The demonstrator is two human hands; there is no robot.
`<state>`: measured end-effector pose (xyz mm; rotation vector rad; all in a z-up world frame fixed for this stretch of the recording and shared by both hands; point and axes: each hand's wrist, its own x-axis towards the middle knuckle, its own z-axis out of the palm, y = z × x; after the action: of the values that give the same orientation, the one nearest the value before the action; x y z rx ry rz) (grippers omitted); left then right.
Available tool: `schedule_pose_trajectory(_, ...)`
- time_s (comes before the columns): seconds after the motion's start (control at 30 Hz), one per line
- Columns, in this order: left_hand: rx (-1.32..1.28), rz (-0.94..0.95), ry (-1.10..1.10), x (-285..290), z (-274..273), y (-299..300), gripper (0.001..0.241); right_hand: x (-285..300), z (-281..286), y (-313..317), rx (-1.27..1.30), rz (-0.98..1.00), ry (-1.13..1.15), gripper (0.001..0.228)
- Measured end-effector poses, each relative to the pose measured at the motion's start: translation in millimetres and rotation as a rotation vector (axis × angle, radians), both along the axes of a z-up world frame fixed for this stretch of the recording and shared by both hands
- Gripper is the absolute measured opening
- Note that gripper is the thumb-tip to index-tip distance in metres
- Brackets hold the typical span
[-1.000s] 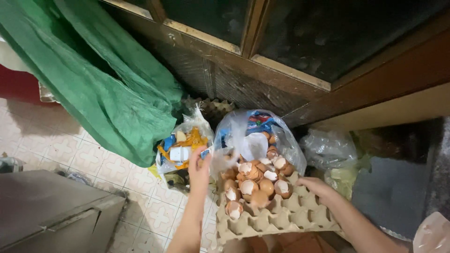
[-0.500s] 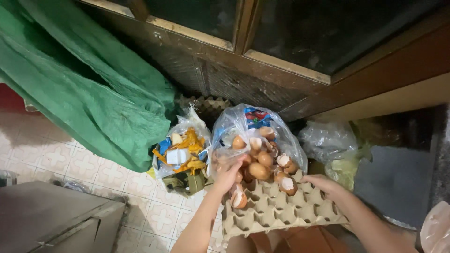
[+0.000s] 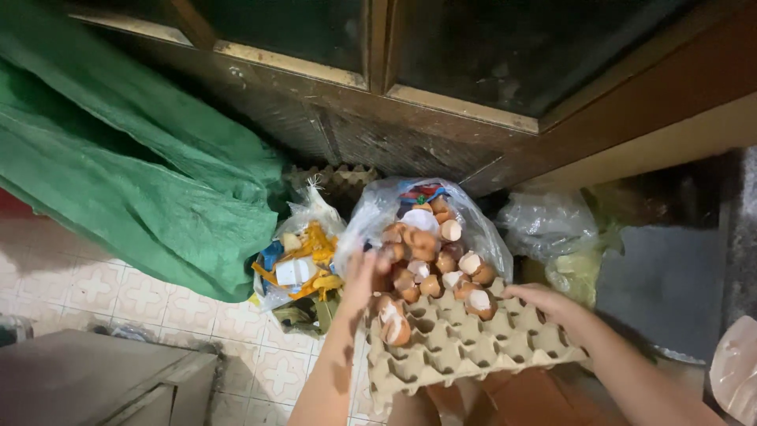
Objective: Cracking several eggs into a large metal mixing bowl and then taking the shells to a waste area.
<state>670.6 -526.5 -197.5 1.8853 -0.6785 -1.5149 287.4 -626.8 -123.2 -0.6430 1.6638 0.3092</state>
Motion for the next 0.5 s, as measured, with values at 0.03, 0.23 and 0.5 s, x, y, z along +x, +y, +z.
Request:
schedule_pose_trajectory(0.03, -0.115, 0.121, 0.078, 6.5, -21.8, 6.1, 0.078, 10.7, 21.3, -0.8, 0.002, 0.049, 0.047, 0.044)
schedule_pose_trajectory(0.23, -0.265, 0.424, 0.588, 19.2, -33.1, 25.9, 0.087, 6.7, -8.5, 7.4, 0.075, -0.132, -0.166, 0.051)
schedule_pose_trajectory(0.5, -0.175, 0.303, 0.91, 3.0, 73.7, -2.6, 0.078, -15.1, -19.6, 10.3, 0.12, -0.241, -0.237, 0.04)
